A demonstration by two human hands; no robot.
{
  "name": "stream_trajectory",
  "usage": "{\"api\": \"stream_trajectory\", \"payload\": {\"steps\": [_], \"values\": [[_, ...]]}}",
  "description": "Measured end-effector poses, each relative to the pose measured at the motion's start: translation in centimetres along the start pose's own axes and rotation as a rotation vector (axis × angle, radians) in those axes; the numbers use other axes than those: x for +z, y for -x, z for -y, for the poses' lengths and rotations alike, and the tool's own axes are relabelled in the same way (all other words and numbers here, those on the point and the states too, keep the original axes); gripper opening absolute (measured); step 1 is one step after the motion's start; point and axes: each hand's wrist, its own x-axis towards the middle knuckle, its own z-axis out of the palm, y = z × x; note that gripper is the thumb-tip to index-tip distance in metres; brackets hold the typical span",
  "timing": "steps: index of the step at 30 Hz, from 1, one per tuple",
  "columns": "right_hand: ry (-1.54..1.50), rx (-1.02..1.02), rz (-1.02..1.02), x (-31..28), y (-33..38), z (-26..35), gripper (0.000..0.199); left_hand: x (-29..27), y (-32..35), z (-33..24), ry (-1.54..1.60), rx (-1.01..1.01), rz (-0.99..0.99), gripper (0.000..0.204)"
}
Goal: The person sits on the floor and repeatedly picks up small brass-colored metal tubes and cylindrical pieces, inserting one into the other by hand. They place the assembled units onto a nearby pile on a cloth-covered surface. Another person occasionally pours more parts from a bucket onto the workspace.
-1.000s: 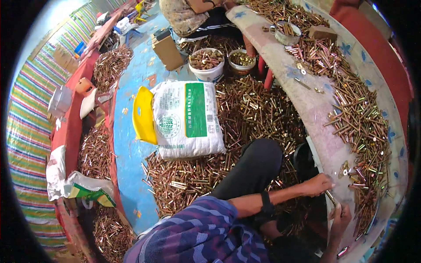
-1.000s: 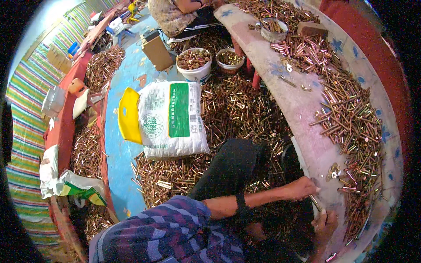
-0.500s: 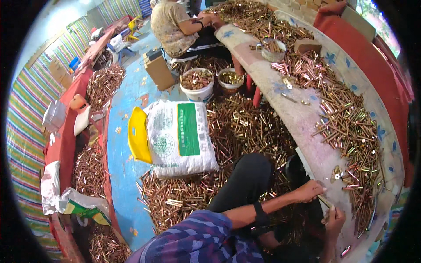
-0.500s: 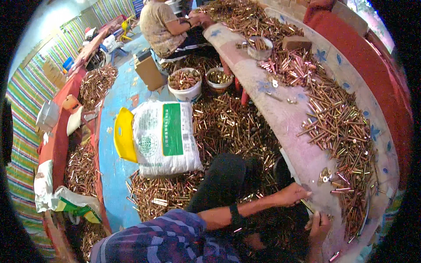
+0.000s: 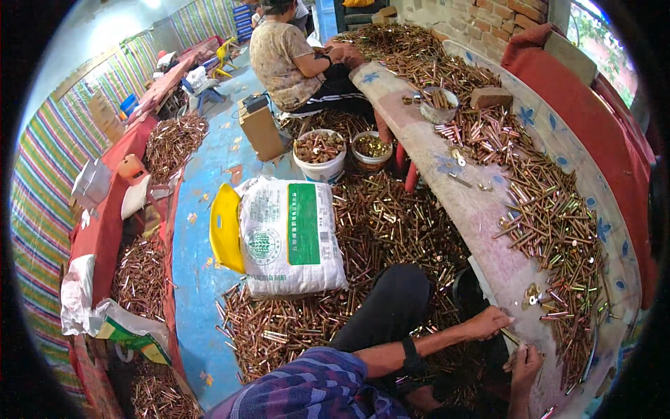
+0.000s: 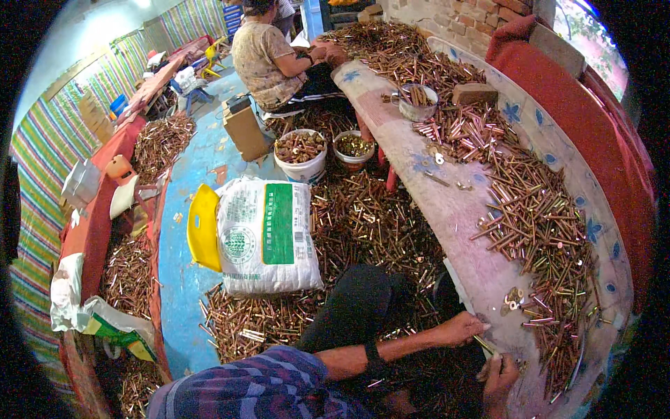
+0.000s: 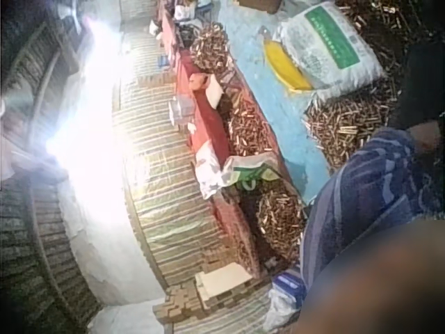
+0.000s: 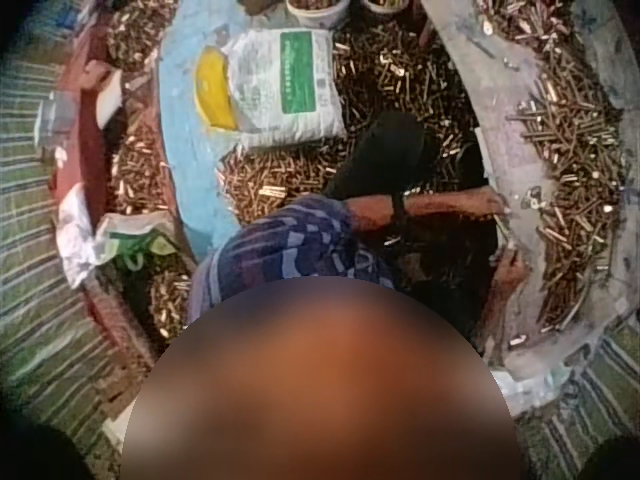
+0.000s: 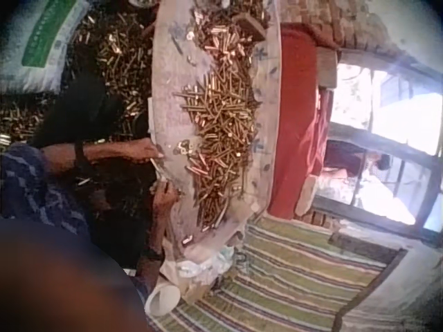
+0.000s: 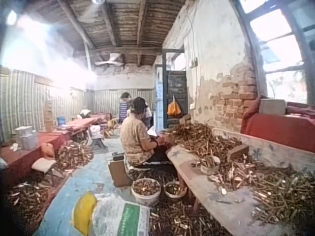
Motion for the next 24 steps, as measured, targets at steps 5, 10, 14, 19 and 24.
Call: {"api": "stream_trajectory", "payload": {"steps": [5,10,14,19,24], "values": [[-0.044,0.098,0.048,-0.4,0.1,0.0,0.035,-0.3,0.3,-0.5,-0.023,-0.034,0.032,0.053],[-0.042,0.073,-0.094,0.5,-0.3,-0.4,0.037,0.2,-0.1,0.4,-0.009,0.025,-0.002,0.052],[-0.084,0.12,-0.03,0.7,0.0,0.5,0.037,0.0,-0.3,1.3,-0.037,0.012,0.02,0.051],[0.167,0.07,-0.076,0.5,0.5,1.9,0.033,-0.4,0.2,0.5,-0.108,0.096,0.02,0.041],[-0.049,0.183,-0.088,1.3,0.6,1.9,0.042,-0.2,1.3,-2.3,-0.227,0.03,-0.07,0.047]]}}
